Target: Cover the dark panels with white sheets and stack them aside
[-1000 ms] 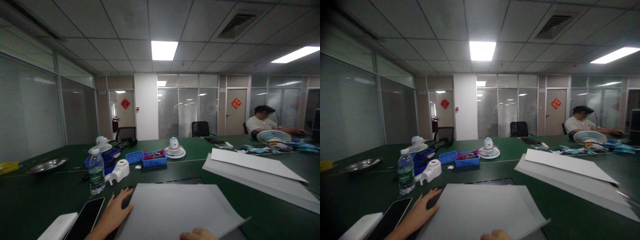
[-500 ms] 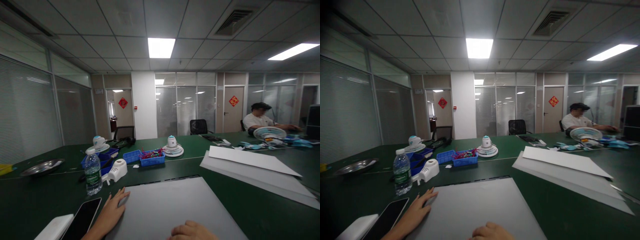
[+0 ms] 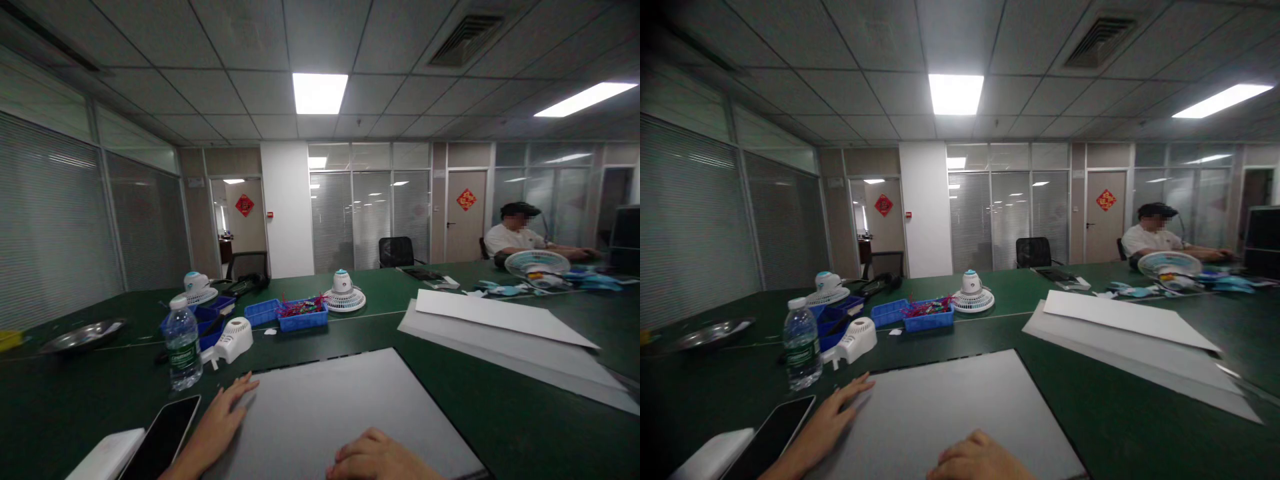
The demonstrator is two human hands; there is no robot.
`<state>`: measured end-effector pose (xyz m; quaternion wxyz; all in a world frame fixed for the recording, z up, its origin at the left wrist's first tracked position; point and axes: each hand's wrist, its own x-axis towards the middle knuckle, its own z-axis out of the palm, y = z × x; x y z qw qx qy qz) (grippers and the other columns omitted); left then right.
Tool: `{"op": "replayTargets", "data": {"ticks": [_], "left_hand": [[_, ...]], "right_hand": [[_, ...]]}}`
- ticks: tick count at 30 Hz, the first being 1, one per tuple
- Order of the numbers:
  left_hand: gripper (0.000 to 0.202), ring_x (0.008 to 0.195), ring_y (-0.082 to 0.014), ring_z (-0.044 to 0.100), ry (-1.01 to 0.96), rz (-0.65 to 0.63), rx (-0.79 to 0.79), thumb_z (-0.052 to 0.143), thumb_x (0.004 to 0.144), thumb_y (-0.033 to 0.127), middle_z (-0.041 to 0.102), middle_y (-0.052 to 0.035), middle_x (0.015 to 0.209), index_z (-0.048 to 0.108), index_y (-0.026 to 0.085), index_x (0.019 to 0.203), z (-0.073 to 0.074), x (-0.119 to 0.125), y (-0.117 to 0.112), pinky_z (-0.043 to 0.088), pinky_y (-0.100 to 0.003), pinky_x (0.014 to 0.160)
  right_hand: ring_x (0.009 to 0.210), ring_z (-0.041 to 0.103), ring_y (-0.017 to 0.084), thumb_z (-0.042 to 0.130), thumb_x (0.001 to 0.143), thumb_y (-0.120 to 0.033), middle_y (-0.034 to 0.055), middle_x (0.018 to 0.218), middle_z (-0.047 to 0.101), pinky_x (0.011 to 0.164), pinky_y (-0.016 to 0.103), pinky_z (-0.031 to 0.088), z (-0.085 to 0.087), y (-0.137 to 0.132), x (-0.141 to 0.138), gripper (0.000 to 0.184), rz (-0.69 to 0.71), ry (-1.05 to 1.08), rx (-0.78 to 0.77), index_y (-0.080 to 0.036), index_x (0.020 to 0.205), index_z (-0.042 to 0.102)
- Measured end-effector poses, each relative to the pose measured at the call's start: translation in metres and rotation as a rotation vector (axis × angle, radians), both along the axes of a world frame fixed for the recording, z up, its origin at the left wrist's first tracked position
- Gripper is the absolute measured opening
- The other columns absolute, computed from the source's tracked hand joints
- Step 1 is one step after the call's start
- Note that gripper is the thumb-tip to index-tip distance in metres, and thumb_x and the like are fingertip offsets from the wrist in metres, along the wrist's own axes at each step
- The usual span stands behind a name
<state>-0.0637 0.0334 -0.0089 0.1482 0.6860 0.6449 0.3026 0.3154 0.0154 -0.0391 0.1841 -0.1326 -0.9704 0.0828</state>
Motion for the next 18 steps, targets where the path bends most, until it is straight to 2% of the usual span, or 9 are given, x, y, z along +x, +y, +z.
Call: {"op": "replayTargets", "data": {"ticks": [6,10,12,15,17,18], "left_hand": [[0.061,0.144,-0.0313,0.044,-0.115,-0.007,0.050,0.052,0.068,0.026,0.055,-0.0072,0.150,0.070,0.020,0.126,0.001,0.000,0.002,0.021,-0.054,0.125],[0.062,0.141,-0.0311,0.048,-0.155,-0.034,0.071,0.053,0.065,0.024,0.057,-0.0070,0.148,0.072,0.021,0.124,0.002,0.001,0.002,0.029,-0.051,0.122],[0.064,0.144,-0.0312,0.045,-0.128,-0.034,0.051,0.053,0.064,0.022,0.055,-0.0070,0.150,0.071,0.020,0.125,0.001,0.002,0.002,0.028,-0.050,0.123],[0.067,0.149,-0.0317,0.034,-0.054,-0.009,0.002,0.054,0.062,0.019,0.053,-0.0062,0.152,0.070,0.019,0.127,-0.003,0.005,0.003,0.020,-0.051,0.125],[0.068,0.151,-0.0315,0.030,-0.024,-0.003,-0.011,0.054,0.062,0.019,0.053,-0.0058,0.152,0.069,0.019,0.129,-0.005,0.006,0.004,0.017,-0.051,0.126],[0.067,0.151,-0.0311,0.029,-0.018,-0.007,-0.010,0.054,0.063,0.019,0.053,-0.0055,0.152,0.068,0.019,0.129,-0.007,0.006,0.004,0.018,-0.051,0.126]], "right_hand": [[0.124,0.060,0.018,0.035,0.105,-0.053,0.0031,0.133,0.066,0.097,0.035,0.041,-0.009,0.008,0.003,0.041,-0.033,-0.024,-0.024,-0.031,0.129,0.060],[0.124,0.060,0.018,0.035,0.104,-0.053,0.0033,0.131,0.068,0.097,0.035,0.042,-0.010,0.007,0.002,0.042,-0.026,-0.007,-0.031,-0.032,0.131,0.059],[0.123,0.060,0.018,0.034,0.105,-0.052,0.0042,0.130,0.068,0.098,0.035,0.042,0.000,0.000,0.002,0.042,-0.007,0.007,-0.026,-0.031,0.132,0.059],[0.127,0.057,0.017,0.035,0.106,-0.046,0.0032,0.135,0.065,0.103,0.036,0.040,0.032,-0.008,0.015,0.038,0.043,-0.013,0.026,-0.033,0.134,0.058],[0.133,0.051,0.018,0.042,0.104,-0.042,0.0034,0.140,0.061,0.109,0.039,0.037,0.055,-0.001,0.038,0.037,-0.036,-0.019,0.085,-0.034,0.137,0.056],[0.136,0.049,0.019,0.045,0.102,-0.040,0.0037,0.142,0.060,0.112,0.040,0.035,0.063,0.007,0.054,0.039,-0.152,-0.014,0.118,-0.033,0.139,0.056]]}}
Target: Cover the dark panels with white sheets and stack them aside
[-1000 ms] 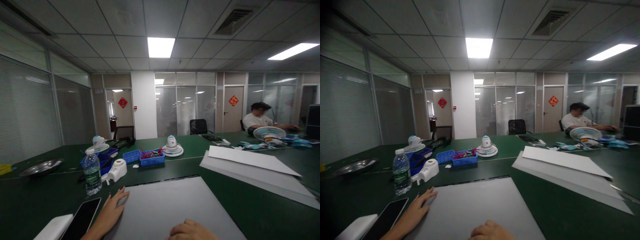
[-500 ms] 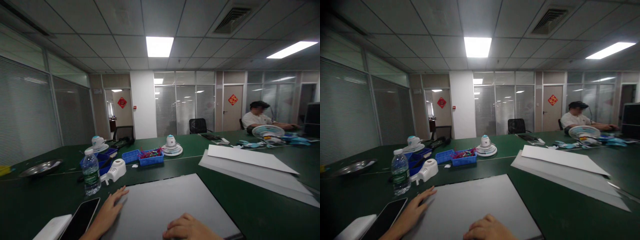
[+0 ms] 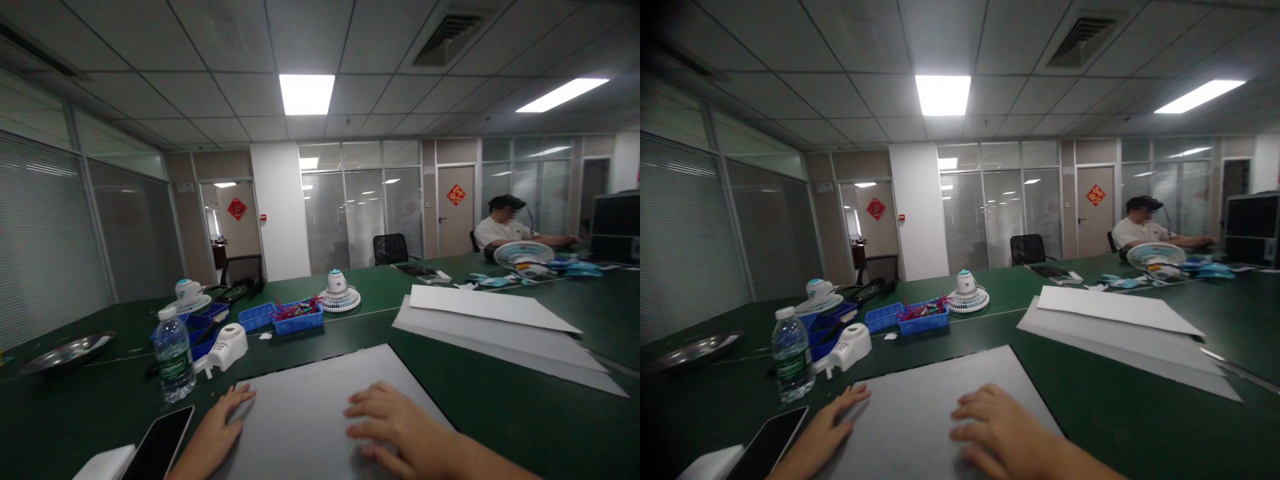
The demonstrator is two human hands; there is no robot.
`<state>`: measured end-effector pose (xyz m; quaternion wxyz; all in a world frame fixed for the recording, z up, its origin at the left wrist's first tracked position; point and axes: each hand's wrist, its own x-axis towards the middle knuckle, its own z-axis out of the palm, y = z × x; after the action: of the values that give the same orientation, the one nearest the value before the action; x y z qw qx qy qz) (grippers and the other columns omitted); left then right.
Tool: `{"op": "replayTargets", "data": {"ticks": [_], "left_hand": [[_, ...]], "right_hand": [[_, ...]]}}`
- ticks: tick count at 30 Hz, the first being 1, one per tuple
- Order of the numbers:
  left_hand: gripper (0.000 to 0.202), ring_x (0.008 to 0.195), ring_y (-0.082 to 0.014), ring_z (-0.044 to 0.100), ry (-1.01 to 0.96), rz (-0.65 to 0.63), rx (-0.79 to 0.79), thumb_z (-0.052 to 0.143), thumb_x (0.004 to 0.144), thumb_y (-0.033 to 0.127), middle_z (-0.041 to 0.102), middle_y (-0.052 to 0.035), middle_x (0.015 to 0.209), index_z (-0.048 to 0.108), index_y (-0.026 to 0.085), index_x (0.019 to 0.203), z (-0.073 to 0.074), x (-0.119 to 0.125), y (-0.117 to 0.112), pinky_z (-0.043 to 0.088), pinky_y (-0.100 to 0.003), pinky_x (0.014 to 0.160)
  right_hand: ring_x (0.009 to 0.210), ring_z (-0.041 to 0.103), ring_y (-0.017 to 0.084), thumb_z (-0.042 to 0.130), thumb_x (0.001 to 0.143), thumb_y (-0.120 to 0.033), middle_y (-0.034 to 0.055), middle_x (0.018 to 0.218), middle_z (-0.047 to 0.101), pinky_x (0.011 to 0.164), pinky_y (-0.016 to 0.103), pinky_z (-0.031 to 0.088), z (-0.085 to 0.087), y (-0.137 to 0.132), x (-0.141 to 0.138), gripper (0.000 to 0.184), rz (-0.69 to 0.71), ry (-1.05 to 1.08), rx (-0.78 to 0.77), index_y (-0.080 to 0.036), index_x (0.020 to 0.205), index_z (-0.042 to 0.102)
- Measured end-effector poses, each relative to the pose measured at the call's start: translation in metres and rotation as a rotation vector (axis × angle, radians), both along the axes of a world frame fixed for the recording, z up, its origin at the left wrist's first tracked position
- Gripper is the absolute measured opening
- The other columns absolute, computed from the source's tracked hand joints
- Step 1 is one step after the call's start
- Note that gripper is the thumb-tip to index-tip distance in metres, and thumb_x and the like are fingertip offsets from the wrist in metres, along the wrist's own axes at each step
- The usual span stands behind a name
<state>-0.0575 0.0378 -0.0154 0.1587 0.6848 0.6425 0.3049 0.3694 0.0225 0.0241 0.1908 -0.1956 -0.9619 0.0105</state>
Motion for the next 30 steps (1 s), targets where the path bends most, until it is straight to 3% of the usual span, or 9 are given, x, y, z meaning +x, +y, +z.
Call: {"op": "replayTargets", "data": {"ticks": [2,4,7,10,15,20,23,30], "left_hand": [[0.065,0.150,-0.0308,0.030,0.006,-0.010,0.008,0.055,0.066,0.021,0.053,-0.0049,0.151,0.068,0.020,0.130,-0.002,-0.001,0.002,0.019,-0.051,0.125],[0.060,0.150,-0.0314,0.032,0.011,-0.010,0.017,0.056,0.070,0.026,0.055,-0.0048,0.150,0.069,0.021,0.129,-0.004,-0.004,0.004,0.021,-0.051,0.125],[0.054,0.149,-0.0323,0.034,0.015,-0.002,0.028,0.058,0.076,0.036,0.056,-0.0050,0.149,0.070,0.022,0.126,-0.006,-0.007,0.007,0.024,-0.052,0.123],[0.051,0.148,-0.0326,0.035,0.018,0.002,0.037,0.059,0.078,0.041,0.058,-0.0050,0.147,0.072,0.023,0.124,-0.006,-0.007,0.008,0.026,-0.053,0.122],[0.048,0.147,-0.0335,0.037,0.015,0.010,0.051,0.061,0.078,0.043,0.060,-0.0058,0.145,0.074,0.023,0.119,-0.005,-0.007,0.007,0.029,-0.053,0.121],[0.048,0.147,-0.0334,0.037,0.012,0.002,0.060,0.060,0.078,0.043,0.061,-0.0062,0.144,0.074,0.023,0.120,-0.008,-0.010,0.007,0.027,-0.054,0.122],[0.050,0.148,-0.0328,0.036,0.011,-0.002,0.046,0.059,0.078,0.042,0.059,-0.0067,0.146,0.073,0.023,0.122,-0.007,-0.011,0.006,0.026,-0.053,0.122],[0.049,0.147,-0.0332,0.037,-0.008,0.011,0.048,0.060,0.077,0.042,0.059,-0.0072,0.146,0.074,0.022,0.120,-0.001,-0.009,0.000,0.026,-0.053,0.123]], "right_hand": [[0.138,0.046,0.021,0.046,0.099,-0.035,0.0047,0.144,0.057,0.116,0.042,0.031,0.007,0.026,0.041,0.040,-0.342,0.027,0.071,-0.032,0.138,0.058],[0.142,0.041,0.023,0.044,0.098,-0.033,0.0058,0.151,0.050,0.118,0.044,0.029,0.002,0.055,0.089,0.044,-0.715,0.004,0.076,-0.030,0.140,0.057],[0.142,0.038,0.037,0.043,0.094,-0.035,0.0220,0.155,0.040,0.112,0.062,0.031,-0.017,0.089,0.155,0.058,-1.077,-0.008,0.008,-0.012,0.146,0.049],[0.132,0.048,0.044,0.041,0.094,-0.050,0.0271,0.145,0.050,0.099,0.069,0.038,-0.033,0.105,0.192,0.063,-1.310,-0.050,-0.088,-0.010,0.141,0.054],[0.123,0.055,0.041,0.043,0.092,-0.056,0.0227,0.133,0.060,0.098,0.060,0.040,-0.046,0.117,0.200,0.063,-1.360,-0.131,-0.097,-0.017,0.139,0.058],[0.136,0.045,0.038,0.038,0.095,-0.058,0.0191,0.150,0.047,0.104,0.058,0.036,-0.050,0.117,0.203,0.064,-1.353,-0.163,-0.085,-0.021,0.146,0.050],[0.128,0.053,0.037,0.034,0.099,-0.049,0.0184,0.142,0.056,0.100,0.057,0.040,-0.047,0.113,0.203,0.055,-1.332,-0.176,-0.090,-0.022,0.141,0.056],[0.104,0.066,0.028,0.038,0.095,-0.019,0.0171,0.111,0.071,0.086,0.039,0.045,-0.029,0.105,0.181,0.039,-1.227,-0.161,-0.036,-0.017,0.119,0.069]]}}
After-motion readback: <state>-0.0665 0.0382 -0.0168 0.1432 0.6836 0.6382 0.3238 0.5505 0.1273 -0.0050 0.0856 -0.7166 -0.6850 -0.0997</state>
